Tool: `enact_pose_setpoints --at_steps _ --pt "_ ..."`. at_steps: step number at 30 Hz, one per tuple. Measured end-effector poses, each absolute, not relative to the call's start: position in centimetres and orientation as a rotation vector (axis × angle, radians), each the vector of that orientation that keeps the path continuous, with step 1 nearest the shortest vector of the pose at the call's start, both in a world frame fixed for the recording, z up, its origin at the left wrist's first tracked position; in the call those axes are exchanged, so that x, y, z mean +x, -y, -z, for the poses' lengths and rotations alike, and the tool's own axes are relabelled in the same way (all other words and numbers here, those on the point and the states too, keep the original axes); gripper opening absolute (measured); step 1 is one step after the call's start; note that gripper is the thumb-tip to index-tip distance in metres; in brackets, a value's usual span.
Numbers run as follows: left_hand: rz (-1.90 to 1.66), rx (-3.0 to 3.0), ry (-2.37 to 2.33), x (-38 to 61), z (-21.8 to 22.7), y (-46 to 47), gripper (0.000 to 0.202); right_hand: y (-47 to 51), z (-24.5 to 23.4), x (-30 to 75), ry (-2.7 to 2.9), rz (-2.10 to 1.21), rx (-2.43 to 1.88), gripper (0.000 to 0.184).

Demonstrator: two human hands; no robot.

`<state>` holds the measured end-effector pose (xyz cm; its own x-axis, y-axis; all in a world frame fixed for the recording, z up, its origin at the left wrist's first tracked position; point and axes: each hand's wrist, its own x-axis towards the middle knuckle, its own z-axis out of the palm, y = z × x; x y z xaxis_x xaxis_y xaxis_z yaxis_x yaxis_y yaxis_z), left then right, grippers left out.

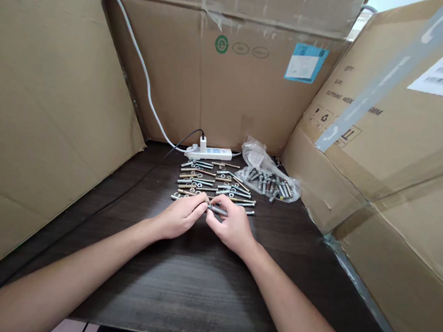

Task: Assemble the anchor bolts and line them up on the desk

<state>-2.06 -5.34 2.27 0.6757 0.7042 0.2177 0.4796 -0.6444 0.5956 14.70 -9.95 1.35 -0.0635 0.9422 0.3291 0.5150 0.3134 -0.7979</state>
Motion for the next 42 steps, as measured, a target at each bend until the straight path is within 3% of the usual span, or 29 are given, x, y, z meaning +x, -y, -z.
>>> enact_pose_setpoints --at_steps 4,8,16,20,24,31,42 --pt "-0.622 2.378 -0.931 -2.1 -2.2 5.4 0.035 10.0 -1.4 14.6 1.723 -0.640 -1.319 0.014" --pt "-0.730 2.318 -0.943 -2.2 -2.6 5.8 0.019 10.0 -1.2 14.8 1.696 -0.638 -1.334 0.016" --pt "-0.684 2.284 -0.872 -2.2 -2.7 6.0 0.015 9.9 -1.1 14.8 1.661 -0.646 -1.317 0.015" --pt "-0.730 2.197 -0.844 -1.8 -2.3 5.7 0.022 10.0 -1.2 14.7 1.690 -0.641 -1.309 0.014" --pt "-0.820 1.848 -0.855 -1.1 -1.5 5.3 0.032 10.2 -1.4 14.7 1.709 -0.636 -1.310 0.014" --pt "-0.574 0.997 -0.745 -0.6 -2.1 6.0 0.026 10.2 -1.5 14.8 1.698 -0.662 -1.256 0.018" --pt "-0.484 0.774 -0.698 -0.5 -1.7 5.9 0.022 9.6 -1.4 15.6 1.983 -0.456 -1.418 0.024"
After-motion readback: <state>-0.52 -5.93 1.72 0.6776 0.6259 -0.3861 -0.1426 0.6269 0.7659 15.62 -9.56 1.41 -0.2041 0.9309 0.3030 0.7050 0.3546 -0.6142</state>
